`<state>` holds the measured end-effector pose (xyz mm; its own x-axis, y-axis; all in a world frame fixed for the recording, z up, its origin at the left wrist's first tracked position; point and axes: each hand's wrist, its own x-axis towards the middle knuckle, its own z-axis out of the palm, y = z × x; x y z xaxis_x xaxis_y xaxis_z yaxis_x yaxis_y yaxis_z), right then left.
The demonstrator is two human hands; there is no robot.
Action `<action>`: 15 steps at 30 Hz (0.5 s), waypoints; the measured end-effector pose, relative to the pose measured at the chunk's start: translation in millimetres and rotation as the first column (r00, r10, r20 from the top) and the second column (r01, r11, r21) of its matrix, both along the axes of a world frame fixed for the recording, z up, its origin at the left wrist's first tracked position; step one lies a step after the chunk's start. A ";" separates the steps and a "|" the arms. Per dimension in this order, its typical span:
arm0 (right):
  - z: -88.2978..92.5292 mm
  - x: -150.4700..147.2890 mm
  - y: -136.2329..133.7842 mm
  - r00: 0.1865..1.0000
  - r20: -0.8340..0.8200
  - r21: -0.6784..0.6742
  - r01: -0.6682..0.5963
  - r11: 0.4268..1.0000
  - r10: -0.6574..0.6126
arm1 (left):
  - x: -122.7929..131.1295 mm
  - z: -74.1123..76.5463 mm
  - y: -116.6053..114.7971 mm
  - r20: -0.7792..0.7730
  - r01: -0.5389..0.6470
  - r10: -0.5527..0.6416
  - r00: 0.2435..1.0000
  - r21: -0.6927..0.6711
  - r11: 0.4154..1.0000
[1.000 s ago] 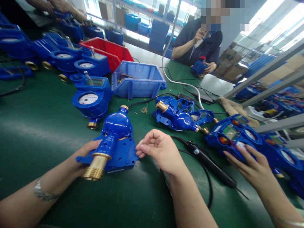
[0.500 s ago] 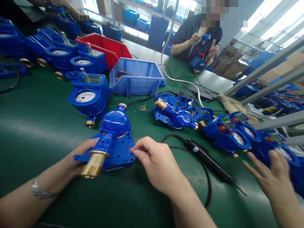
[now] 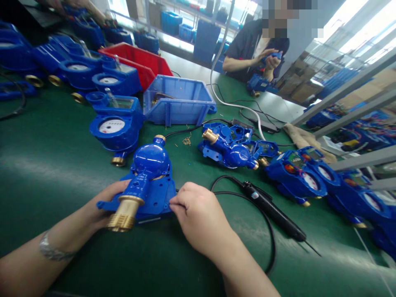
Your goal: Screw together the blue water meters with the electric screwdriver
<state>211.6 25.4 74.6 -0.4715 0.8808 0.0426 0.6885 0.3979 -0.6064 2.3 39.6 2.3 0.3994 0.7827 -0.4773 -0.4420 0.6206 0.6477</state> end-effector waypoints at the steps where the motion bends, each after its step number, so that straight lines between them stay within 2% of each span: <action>1: 1.6 -0.2 -1.9 0.999 0.030 0.018 -0.021 1.000 0.020 | 0.1 0.4 -0.3 -0.003 -0.001 0.001 1.000 -0.001 1.000; 4: 10.6 2.2 -6.7 0.991 0.108 -0.009 -0.081 0.997 0.081 | 0.5 1.2 -0.8 -0.017 0.000 0.000 1.000 -0.015 1.000; 6: 15.7 5.1 -4.1 0.993 0.082 -0.056 -0.082 0.995 0.087 | 0.8 1.6 -0.7 -0.021 -0.004 0.003 1.000 -0.035 0.999; 8: 14.5 6.4 7.8 0.999 0.027 -0.062 0.020 0.998 -0.018 | 1.3 2.3 -0.3 -0.021 -0.011 0.010 1.000 -0.045 0.999; 11: -4.9 -0.5 45.4 0.952 0.089 -0.032 0.298 0.954 -0.294 | 2.0 4.0 0.1 -0.028 -0.033 0.031 0.999 -0.043 0.999; 15: -49.1 -24.1 108.7 0.915 0.209 -0.042 0.361 0.931 -0.346 | 1.9 6.0 -0.2 -0.010 -0.049 0.049 0.999 -0.045 0.998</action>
<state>187.5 134.1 25.5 -0.1207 0.9882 -0.0938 0.8831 0.0637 -0.4648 4.1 39.4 8.2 0.3565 0.7789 -0.5160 -0.4670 0.6269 0.6236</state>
